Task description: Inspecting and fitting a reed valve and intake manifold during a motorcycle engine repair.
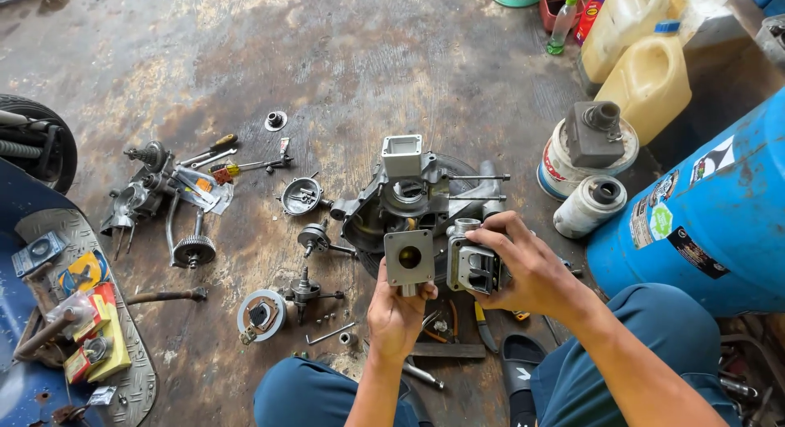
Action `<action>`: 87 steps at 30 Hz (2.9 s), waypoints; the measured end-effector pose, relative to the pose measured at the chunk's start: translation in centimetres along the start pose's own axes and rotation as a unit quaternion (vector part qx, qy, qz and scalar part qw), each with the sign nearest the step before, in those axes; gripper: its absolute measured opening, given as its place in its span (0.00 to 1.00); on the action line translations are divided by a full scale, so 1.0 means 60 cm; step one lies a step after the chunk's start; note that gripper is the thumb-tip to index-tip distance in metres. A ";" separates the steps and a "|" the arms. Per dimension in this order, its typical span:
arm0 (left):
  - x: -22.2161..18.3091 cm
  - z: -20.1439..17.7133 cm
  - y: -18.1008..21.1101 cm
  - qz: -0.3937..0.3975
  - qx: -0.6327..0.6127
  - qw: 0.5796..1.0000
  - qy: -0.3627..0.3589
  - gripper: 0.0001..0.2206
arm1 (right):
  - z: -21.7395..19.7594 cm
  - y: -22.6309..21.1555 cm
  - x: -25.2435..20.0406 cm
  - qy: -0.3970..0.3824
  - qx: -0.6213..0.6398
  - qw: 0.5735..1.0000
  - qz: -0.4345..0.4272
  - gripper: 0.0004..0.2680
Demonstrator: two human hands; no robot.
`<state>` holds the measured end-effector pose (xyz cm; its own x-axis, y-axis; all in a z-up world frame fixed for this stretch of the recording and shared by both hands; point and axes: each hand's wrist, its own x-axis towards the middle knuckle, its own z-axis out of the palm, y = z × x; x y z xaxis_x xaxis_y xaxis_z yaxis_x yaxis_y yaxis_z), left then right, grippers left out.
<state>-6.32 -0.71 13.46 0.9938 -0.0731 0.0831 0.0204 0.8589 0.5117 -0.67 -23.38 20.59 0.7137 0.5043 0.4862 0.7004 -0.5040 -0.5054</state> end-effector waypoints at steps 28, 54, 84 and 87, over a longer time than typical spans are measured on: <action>0.002 0.017 -0.002 0.023 0.096 0.995 0.026 0.22 | 0.007 0.002 0.005 -0.028 0.005 0.999 0.017 0.36; 0.001 0.005 -0.004 0.019 0.095 0.994 0.052 0.26 | 0.009 0.009 0.007 -0.016 0.003 1.000 0.010 0.34; 0.071 -0.248 -0.128 -0.095 0.874 0.476 0.018 0.17 | -0.026 0.046 -0.008 0.109 -0.004 0.994 -0.015 0.28; 0.068 -0.272 -0.135 -0.130 0.871 0.475 0.007 0.19 | -0.022 0.040 -0.005 0.098 -0.001 0.995 -0.031 0.28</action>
<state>-0.65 0.32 -4.31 0.9834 -0.0488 -0.1749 0.0328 -0.8997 0.4353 0.81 -25.63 20.19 0.6574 0.3873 0.6465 0.7428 -0.4773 -0.4695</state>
